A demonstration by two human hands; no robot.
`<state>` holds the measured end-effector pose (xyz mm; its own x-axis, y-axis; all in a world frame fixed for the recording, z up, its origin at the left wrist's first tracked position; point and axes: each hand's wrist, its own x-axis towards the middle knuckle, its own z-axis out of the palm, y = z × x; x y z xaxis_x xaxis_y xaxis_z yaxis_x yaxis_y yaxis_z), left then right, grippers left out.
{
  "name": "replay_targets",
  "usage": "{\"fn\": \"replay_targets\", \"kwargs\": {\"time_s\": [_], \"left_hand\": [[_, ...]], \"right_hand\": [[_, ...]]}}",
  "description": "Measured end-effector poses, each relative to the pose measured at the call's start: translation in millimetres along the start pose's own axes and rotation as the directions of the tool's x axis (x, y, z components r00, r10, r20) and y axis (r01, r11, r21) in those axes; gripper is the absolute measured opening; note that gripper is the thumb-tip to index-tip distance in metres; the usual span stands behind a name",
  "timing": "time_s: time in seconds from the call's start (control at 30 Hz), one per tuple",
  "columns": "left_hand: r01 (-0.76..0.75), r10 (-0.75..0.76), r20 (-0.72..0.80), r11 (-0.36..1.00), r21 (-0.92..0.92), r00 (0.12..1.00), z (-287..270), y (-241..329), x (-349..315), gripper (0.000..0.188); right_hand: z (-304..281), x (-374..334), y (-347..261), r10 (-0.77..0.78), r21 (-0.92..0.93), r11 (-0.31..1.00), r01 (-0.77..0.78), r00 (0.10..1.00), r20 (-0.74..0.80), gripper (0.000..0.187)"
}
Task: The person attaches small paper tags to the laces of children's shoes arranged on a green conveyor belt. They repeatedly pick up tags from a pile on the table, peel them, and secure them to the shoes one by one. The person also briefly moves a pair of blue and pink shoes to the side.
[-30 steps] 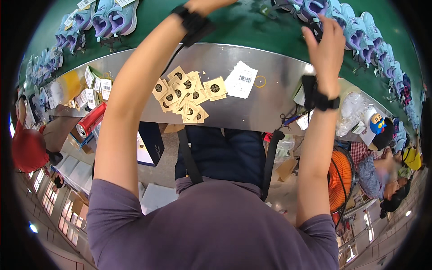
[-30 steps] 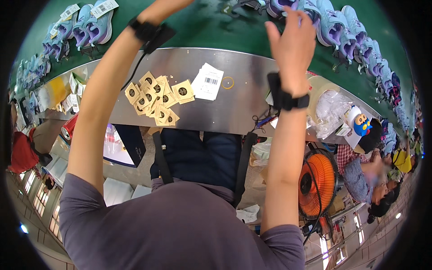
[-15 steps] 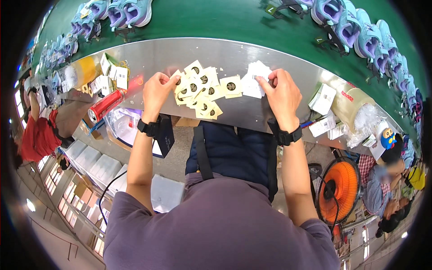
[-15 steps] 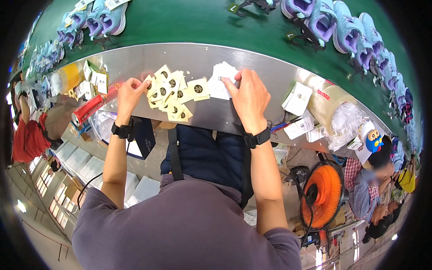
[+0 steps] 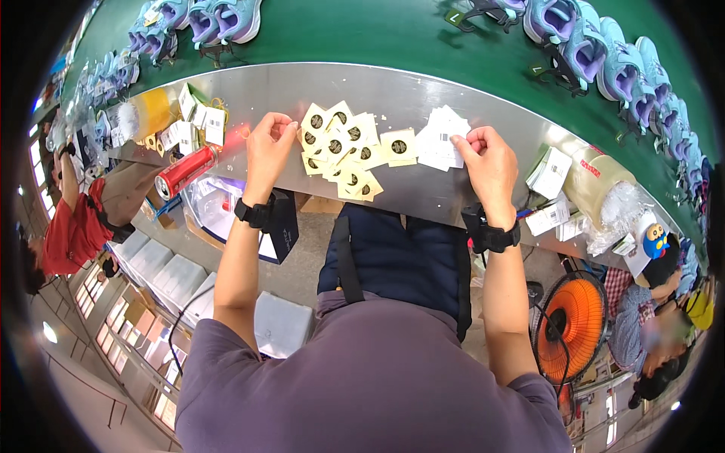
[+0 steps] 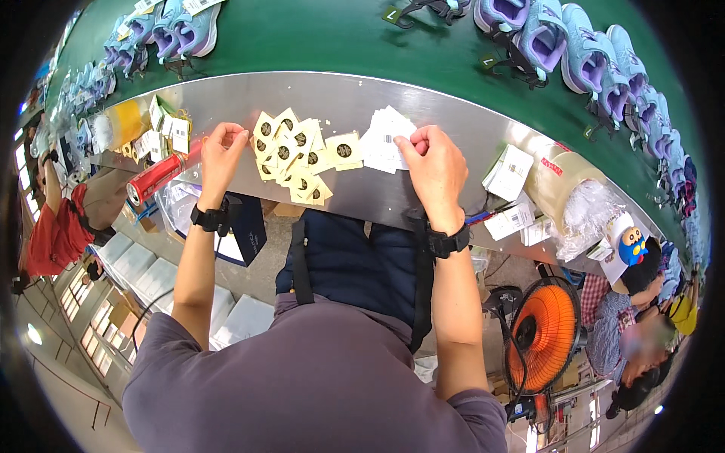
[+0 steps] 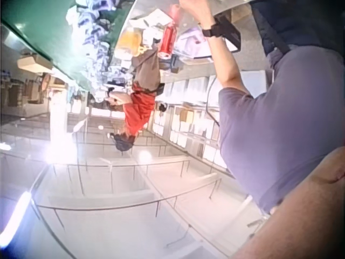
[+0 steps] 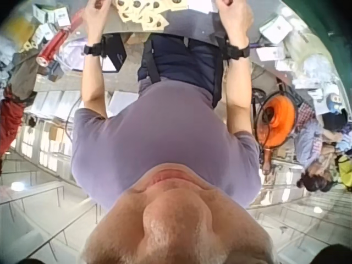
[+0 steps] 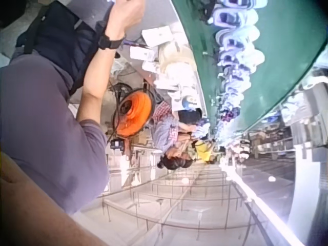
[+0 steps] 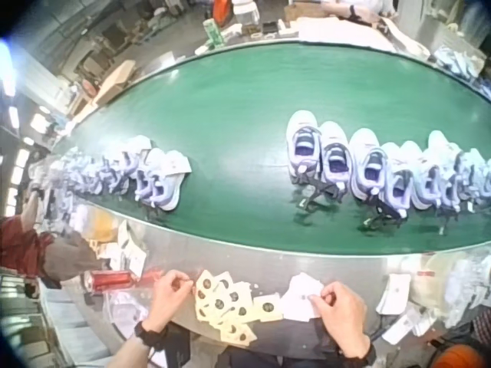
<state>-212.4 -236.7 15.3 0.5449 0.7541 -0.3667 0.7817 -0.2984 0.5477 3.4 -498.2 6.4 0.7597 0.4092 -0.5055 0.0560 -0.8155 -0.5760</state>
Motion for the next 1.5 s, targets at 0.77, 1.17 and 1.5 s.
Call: {"fn": "replay_targets", "kwargs": {"time_s": [0.77, 1.17, 1.5], "left_hand": [[0.039, 0.172, 0.366, 0.863, -0.504, 0.914, -3.2, 75.6, 38.2, 0.024], [0.363, 0.22, 0.501, 0.461, -0.81, 0.837, 132.1, 214.7, -55.3, 0.029], [-0.447, 0.864, 0.234, 0.442, -0.778, 0.447, 165.2, 292.0, -60.7, 0.016]], "right_hand": [[-11.9, -5.9, 17.6, 0.037, 0.684, 0.721, -0.112, 0.992, 0.123, 0.015], [-54.6, -35.4, 21.5, 0.102, 0.712, 0.691, 0.126, 0.958, -0.269, 0.012], [-173.0, -67.8, 102.1, 0.263, 0.432, 0.809, 0.4, 0.41, -0.873, 0.013]]}}
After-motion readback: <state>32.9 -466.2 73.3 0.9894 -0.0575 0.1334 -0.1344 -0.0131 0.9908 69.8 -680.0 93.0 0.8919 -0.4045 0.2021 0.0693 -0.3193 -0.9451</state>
